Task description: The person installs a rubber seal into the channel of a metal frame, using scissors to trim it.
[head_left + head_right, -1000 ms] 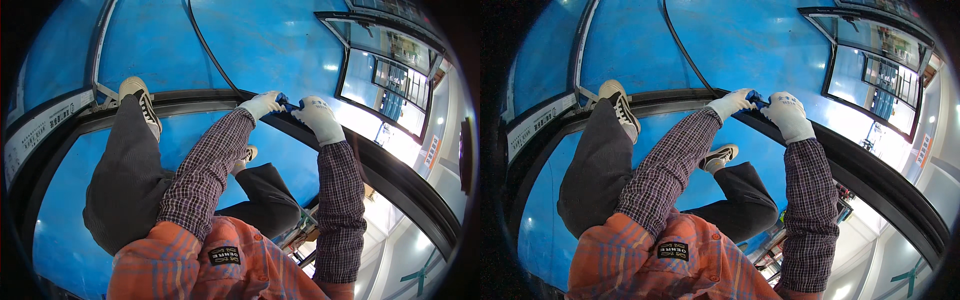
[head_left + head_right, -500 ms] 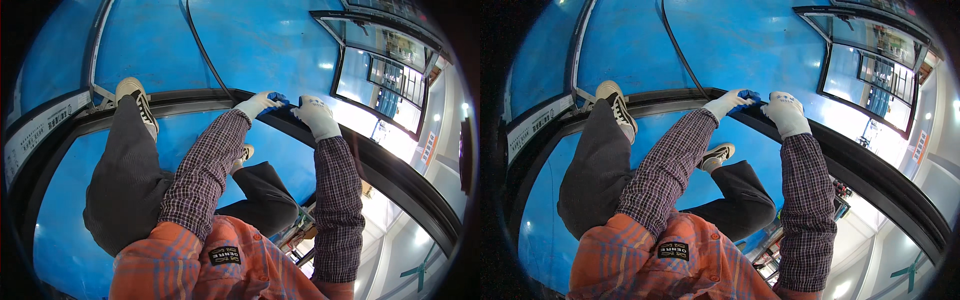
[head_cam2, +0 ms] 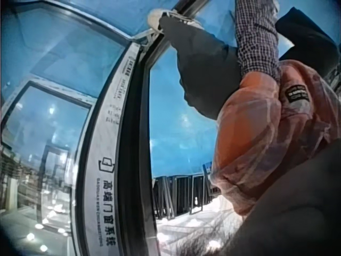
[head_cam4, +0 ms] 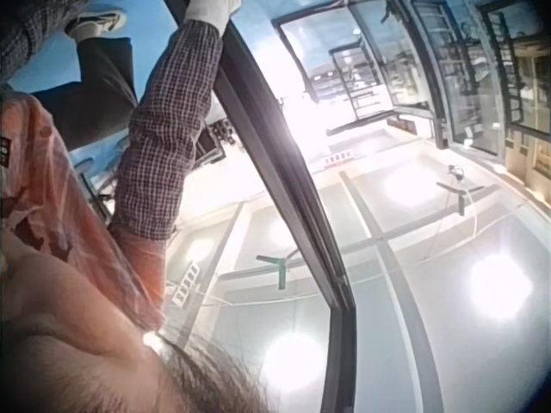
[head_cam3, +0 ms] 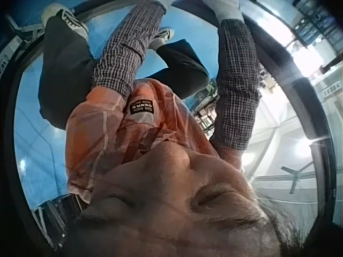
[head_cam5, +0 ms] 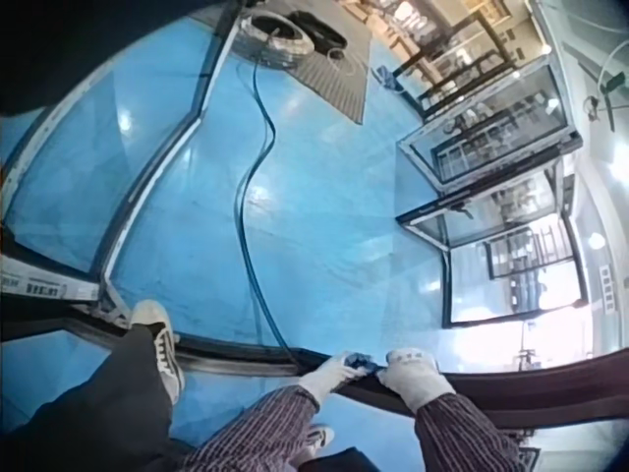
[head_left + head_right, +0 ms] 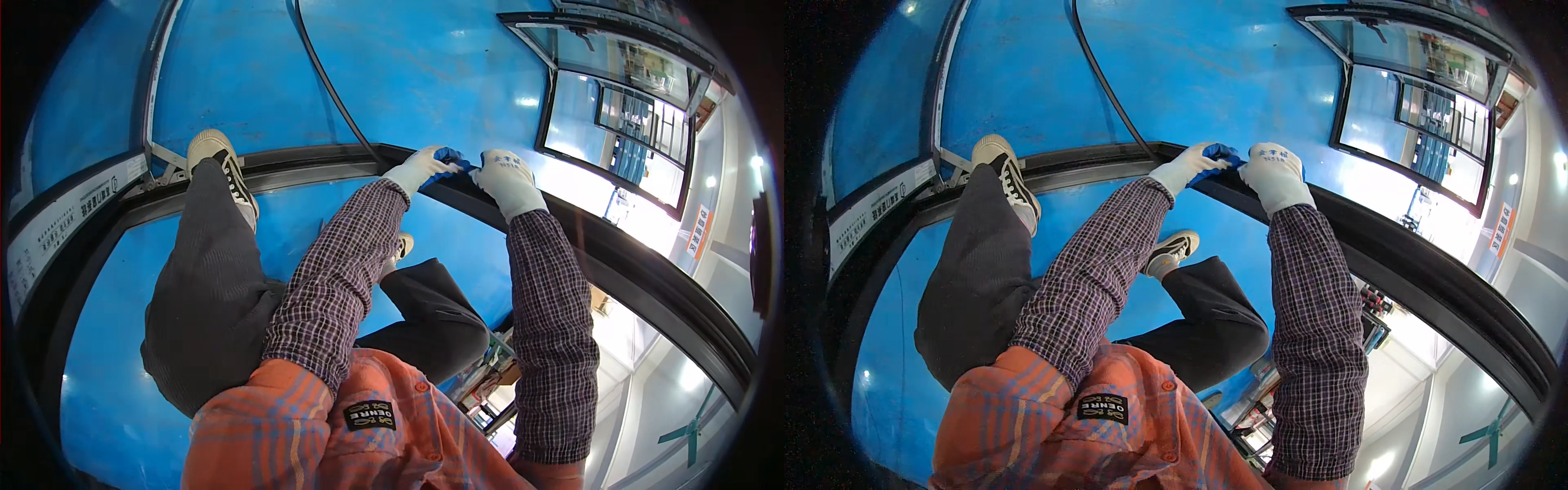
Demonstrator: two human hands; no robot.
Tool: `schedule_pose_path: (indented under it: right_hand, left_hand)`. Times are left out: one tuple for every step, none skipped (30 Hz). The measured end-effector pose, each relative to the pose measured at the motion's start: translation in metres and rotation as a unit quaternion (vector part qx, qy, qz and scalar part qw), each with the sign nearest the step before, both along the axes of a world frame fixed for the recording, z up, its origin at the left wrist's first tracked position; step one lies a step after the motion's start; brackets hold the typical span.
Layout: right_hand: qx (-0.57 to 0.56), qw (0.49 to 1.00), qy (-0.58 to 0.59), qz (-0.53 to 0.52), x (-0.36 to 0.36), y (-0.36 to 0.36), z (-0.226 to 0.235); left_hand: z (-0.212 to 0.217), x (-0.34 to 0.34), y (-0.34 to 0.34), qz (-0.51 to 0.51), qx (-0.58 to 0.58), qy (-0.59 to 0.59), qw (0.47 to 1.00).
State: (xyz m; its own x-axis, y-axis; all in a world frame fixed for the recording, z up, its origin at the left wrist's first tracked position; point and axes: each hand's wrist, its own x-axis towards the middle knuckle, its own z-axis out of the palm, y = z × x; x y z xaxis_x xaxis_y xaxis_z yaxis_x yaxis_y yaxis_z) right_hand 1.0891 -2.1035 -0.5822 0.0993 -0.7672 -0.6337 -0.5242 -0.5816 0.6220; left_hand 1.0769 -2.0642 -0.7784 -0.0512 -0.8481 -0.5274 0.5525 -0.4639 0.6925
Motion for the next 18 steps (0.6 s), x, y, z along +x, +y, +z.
schedule_pose_path:
  right_hand:
    - [0.009, 1.000, 0.007, 0.004, -0.001, 0.000, 0.003]
    - [0.017, 1.000, 0.013, 0.007, -0.002, -0.002, 0.007]
    - [0.016, 1.000, 0.012, 0.007, -0.002, -0.002, 0.013]
    - [0.021, 1.000, 0.012, 0.003, 0.000, -0.004, 0.022]
    - [0.029, 0.999, 0.018, -0.002, 0.000, -0.005, 0.029]
    - [0.037, 0.999, 0.023, -0.008, 0.001, -0.006, 0.034]
    - [0.045, 0.998, 0.028, -0.013, 0.000, -0.006, 0.036]
    - [0.042, 0.999, 0.026, -0.013, 0.000, -0.005, 0.038]
    - [0.037, 0.999, 0.023, -0.011, 0.000, -0.003, 0.039]
    - [0.033, 0.999, 0.020, -0.010, 0.001, -0.002, 0.038]
    - [0.030, 0.999, 0.018, -0.008, 0.001, 0.000, 0.037]
    - [0.027, 0.999, 0.016, -0.006, 0.002, 0.002, 0.036]
    - [0.027, 0.999, 0.017, -0.007, 0.002, 0.002, 0.036]
    - [0.023, 1.000, 0.014, -0.011, 0.002, 0.002, 0.036]
    - [0.019, 1.000, 0.012, -0.016, 0.002, 0.002, 0.035]
    - [0.016, 1.000, 0.009, -0.020, 0.002, 0.002, 0.035]
    - [0.012, 1.000, 0.006, -0.024, 0.002, 0.003, 0.034]
    - [0.011, 1.000, 0.007, -0.025, 0.001, 0.002, 0.034]
  left_hand:
    - [-0.001, 0.000, 0.005, -0.001, 0.000, -0.003, 1.000]
    - [-0.002, 0.003, 0.007, -0.002, 0.000, -0.007, 1.000]
    - [0.000, 0.003, 0.009, -0.004, 0.000, -0.010, 1.000]
    - [-0.002, 0.006, 0.012, -0.007, 0.000, -0.014, 1.000]
    - [-0.005, 0.006, 0.012, -0.010, 0.003, -0.012, 1.000]
    - [-0.009, 0.005, 0.013, -0.013, 0.006, -0.011, 1.000]
    - [-0.012, 0.004, 0.014, -0.017, 0.008, -0.010, 1.000]
    - [-0.012, 0.006, 0.013, -0.018, 0.006, -0.014, 1.000]
    - [-0.010, 0.006, 0.011, -0.019, 0.005, -0.017, 1.000]
    - [-0.008, 0.005, 0.009, -0.020, 0.004, -0.020, 1.000]
    - [-0.005, 0.003, 0.006, -0.021, 0.004, -0.023, 0.999]
    - [-0.004, 0.006, -0.002, -0.023, 0.005, -0.025, 0.999]
    - [-0.002, 0.002, -0.001, -0.024, 0.006, -0.026, 0.999]
    - [0.000, 0.000, -0.003, -0.026, 0.007, -0.027, 0.999]
    - [0.004, -0.003, -0.005, -0.028, 0.008, -0.028, 0.999]
    - [0.006, -0.004, -0.008, -0.029, 0.010, -0.029, 0.999]
    - [0.006, -0.004, -0.007, -0.031, 0.011, -0.030, 0.999]
    - [0.010, -0.001, -0.008, -0.031, 0.010, -0.030, 0.999]
